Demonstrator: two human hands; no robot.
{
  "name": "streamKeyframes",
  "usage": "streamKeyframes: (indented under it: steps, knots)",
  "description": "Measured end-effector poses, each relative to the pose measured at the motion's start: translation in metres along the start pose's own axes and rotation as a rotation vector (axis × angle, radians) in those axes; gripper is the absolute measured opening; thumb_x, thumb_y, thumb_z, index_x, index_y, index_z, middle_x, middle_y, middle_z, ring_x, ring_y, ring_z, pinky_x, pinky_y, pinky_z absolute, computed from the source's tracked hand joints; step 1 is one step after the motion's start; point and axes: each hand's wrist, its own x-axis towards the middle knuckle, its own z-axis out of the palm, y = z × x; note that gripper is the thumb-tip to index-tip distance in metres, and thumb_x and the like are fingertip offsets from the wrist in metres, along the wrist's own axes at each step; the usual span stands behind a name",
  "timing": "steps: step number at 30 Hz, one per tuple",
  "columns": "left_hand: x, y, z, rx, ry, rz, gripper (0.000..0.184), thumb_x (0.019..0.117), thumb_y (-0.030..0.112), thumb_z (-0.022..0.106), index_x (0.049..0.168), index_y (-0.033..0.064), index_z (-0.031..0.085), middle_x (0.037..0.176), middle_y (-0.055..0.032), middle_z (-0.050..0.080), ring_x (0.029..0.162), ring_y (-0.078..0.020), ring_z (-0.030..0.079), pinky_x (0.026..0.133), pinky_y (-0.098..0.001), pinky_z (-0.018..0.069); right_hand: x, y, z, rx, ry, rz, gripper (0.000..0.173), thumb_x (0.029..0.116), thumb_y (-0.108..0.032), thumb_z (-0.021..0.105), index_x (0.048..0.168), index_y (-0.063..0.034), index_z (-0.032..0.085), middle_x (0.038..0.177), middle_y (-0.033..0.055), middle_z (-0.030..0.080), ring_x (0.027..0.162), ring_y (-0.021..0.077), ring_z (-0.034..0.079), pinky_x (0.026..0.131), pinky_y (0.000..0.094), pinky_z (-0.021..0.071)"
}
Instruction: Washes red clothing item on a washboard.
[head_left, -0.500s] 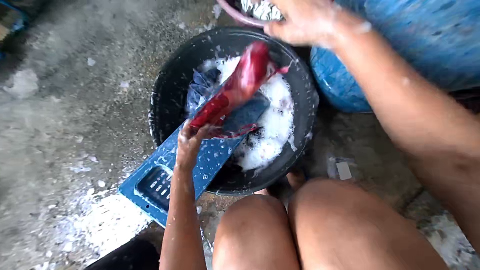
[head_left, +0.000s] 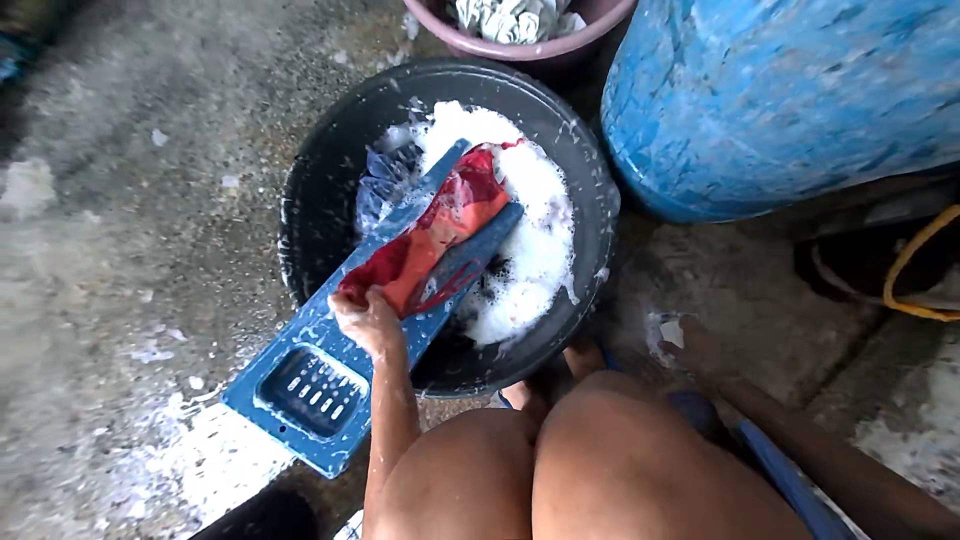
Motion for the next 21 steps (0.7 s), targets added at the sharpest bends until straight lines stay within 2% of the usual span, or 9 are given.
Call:
streamKeyframes:
  steps: [4,8,10,12,14,16,18,19,21]
  knots:
    - [-0.009,-0.004,-0.024,0.286,0.047,-0.019,0.05,0.1017,0.01,0.053,0.145,-0.0108,0.041,0.134,-0.0344,0.057,0.127,-0.0413,0.057,0.107,-0.0502,0.0441,-0.007,-0.02,-0.002,0.003,-0.002,-0.005,0.082,0.0995,-0.03,0.066,0.161,0.0005,0.02,0.147,0.0335,0.049,0.131,0.05,0.054,0.107,0.0639,0.0439]
    - [-0.009,-0.019,-0.03,0.323,0.074,0.065,0.064,0.1014,0.032,0.062,0.146,-0.0098,0.04,0.131,-0.034,0.059,0.125,-0.0443,0.059,0.108,-0.0547,0.0425,-0.011,-0.025,-0.018,0.133,-0.015,-0.059,0.06,0.1013,-0.017,0.061,0.154,0.0007,0.038,0.144,0.0322,0.053,0.131,0.0464,0.055,0.109,0.0625,0.0428]
    - [-0.006,-0.014,-0.033,0.414,0.059,0.028,0.06,0.1029,0.031,0.061,0.143,-0.0102,0.046,0.128,-0.0355,0.061,0.123,-0.0479,0.06,0.108,-0.0581,0.0417,-0.008,-0.028,-0.043,0.461,-0.012,-0.077,0.048,0.1031,-0.018,0.061,0.144,0.0047,0.05,0.133,0.0263,0.061,0.118,0.0312,0.063,0.102,0.0484,0.0508]
    - [-0.008,-0.007,-0.037,0.534,0.056,-0.06,0.053,0.1059,0.033,0.054,0.142,-0.0064,0.05,0.127,-0.0345,0.063,0.123,-0.0491,0.06,0.104,-0.0618,0.0431,-0.027,-0.066,-0.098,0.812,-0.077,-0.188,0.037,0.1024,-0.013,0.055,0.136,0.0025,0.05,0.113,0.0107,0.064,0.092,0.0112,0.065,0.081,0.0288,0.0573]
    - [-0.01,-0.008,-0.038,0.628,0.097,-0.11,0.052,0.1074,0.037,0.049,0.142,-0.0013,0.053,0.125,-0.0316,0.065,0.122,-0.0475,0.062,0.099,-0.0631,0.0455,-0.037,-0.116,-0.15,0.897,-0.14,-0.467,0.03,0.0931,-0.007,0.051,0.122,-0.0004,0.056,0.106,0.0024,0.067,0.088,0.0082,0.067,0.08,0.0272,0.0584]
    - [-0.013,-0.021,-0.037,0.674,0.176,-0.029,0.049,0.1071,0.035,0.047,0.137,-0.0026,0.056,0.128,-0.0308,0.064,0.123,-0.048,0.06,0.099,-0.0634,0.0457,-0.033,-0.174,-0.179,0.696,-0.144,-0.688,0.034,0.0865,-0.013,0.052,0.117,-0.006,0.065,0.108,0.0024,0.07,0.087,0.0114,0.065,0.078,0.0302,0.0559]
    - [-0.013,-0.037,-0.039,0.665,0.232,0.075,0.05,0.1059,0.033,0.048,0.131,-0.0089,0.059,0.138,-0.0351,0.054,0.131,-0.0543,0.05,0.105,-0.067,0.0383,-0.019,-0.243,-0.182,0.382,-0.122,-0.692,0.029,0.0921,-0.012,0.055,0.117,-0.0029,0.068,0.108,0.0115,0.071,0.091,0.0214,0.066,0.08,0.0415,0.0543]
    - [-0.013,-0.044,-0.04,0.663,0.247,0.087,0.05,0.1057,0.033,0.048,0.13,-0.0089,0.06,0.143,-0.0348,0.05,0.134,-0.0543,0.046,0.106,-0.0672,0.0367,-0.005,-0.275,-0.169,0.171,-0.11,-0.64,0.024,0.0983,-0.012,0.059,0.116,0.0017,0.069,0.11,0.0192,0.07,0.097,0.0304,0.066,0.087,0.0511,0.0519]
    - [-0.014,-0.053,-0.042,0.605,0.257,0.09,0.05,0.1058,0.031,0.048,0.131,-0.0103,0.059,0.15,-0.0343,0.043,0.139,-0.0528,0.042,0.111,-0.0641,0.0349,0.032,-0.322,-0.121,-0.291,-0.121,-0.543,0.034,0.0979,-0.014,0.064,0.126,0.0038,0.067,0.13,0.0302,0.063,0.126,0.048,0.057,0.105,0.0695,0.0406]
